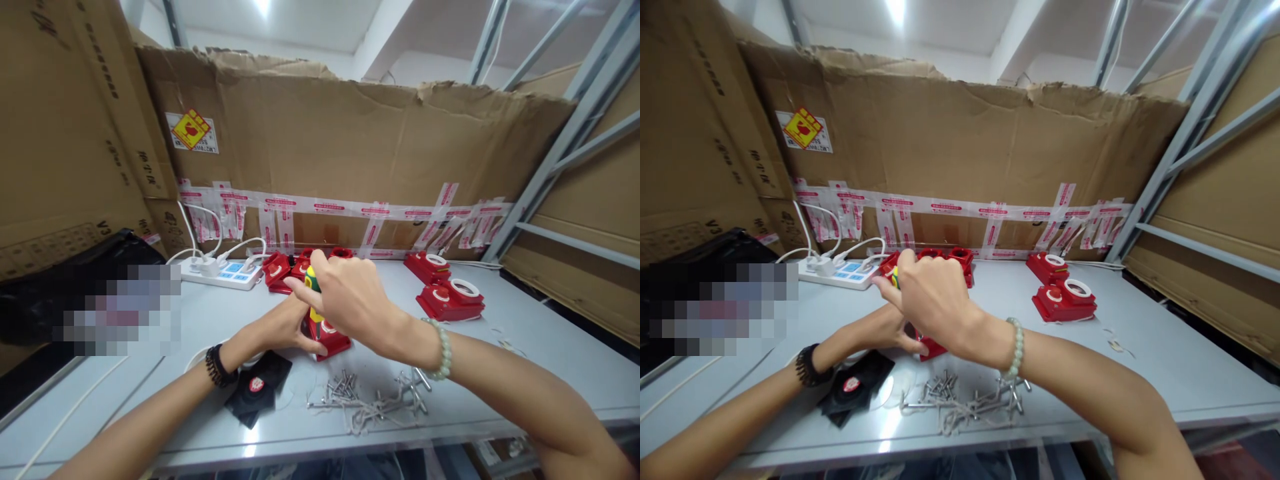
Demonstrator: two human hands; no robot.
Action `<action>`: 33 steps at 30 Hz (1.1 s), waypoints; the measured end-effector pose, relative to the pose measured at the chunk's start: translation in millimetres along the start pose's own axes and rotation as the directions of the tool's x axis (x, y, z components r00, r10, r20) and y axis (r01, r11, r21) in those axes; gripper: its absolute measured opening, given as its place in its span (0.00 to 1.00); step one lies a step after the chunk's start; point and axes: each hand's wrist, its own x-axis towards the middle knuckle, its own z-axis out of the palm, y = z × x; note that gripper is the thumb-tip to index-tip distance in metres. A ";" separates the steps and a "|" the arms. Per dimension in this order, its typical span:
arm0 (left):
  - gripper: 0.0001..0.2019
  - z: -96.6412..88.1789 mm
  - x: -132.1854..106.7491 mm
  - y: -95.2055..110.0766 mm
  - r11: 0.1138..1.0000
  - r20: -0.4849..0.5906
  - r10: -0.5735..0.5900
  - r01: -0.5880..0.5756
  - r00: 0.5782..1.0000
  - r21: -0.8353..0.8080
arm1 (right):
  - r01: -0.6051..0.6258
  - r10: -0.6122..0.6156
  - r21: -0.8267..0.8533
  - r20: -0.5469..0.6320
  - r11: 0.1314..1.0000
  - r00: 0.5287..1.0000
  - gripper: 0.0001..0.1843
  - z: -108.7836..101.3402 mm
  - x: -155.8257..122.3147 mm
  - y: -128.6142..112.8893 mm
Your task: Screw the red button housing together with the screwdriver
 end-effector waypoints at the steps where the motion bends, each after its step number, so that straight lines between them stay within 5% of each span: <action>1: 0.41 0.0 0.1 -0.2 1.000 0.008 0.000 0.000 1.000 0.027 | 0.054 -0.054 -0.007 0.045 0.999 0.998 0.18 -4.4 1.5 1.8; 9: 0.43 -0.9 2.2 3.1 0.986 0.025 -0.025 0.020 0.999 0.163 | 0.408 -0.428 0.130 0.262 0.904 0.865 0.12 -29.0 8.2 23.4; 12: 0.41 -1.0 2.2 4.3 0.985 0.041 -0.043 0.036 0.998 0.170 | 0.409 -0.401 0.037 0.300 0.912 0.866 0.14 -38.9 4.4 19.0; 17: 0.41 -2.2 1.9 5.5 0.983 0.038 -0.027 0.020 0.999 0.180 | 0.222 -0.119 -0.228 0.391 0.948 0.913 0.21 -47.5 7.1 4.4; 23: 0.43 -2.5 2.7 4.9 0.985 0.061 -0.047 0.036 0.997 0.170 | 0.274 -0.244 -0.044 0.332 0.961 0.911 0.15 -31.3 18.4 11.2; 25: 0.42 -1.9 2.8 3.7 0.986 0.060 -0.051 0.040 0.997 0.163 | 0.372 -0.349 -0.006 0.328 0.928 0.878 0.13 -29.6 17.0 16.9; 30: 0.44 -0.2 2.7 -0.4 0.989 0.062 0.002 -0.011 0.998 0.147 | 0.651 -0.647 0.103 0.301 0.752 0.700 0.08 -38.1 11.9 26.8; 33: 0.41 -1.0 2.4 1.4 0.988 0.058 -0.016 0.007 0.998 0.154 | 0.646 -0.621 0.023 0.304 0.763 0.723 0.09 -42.0 10.3 23.5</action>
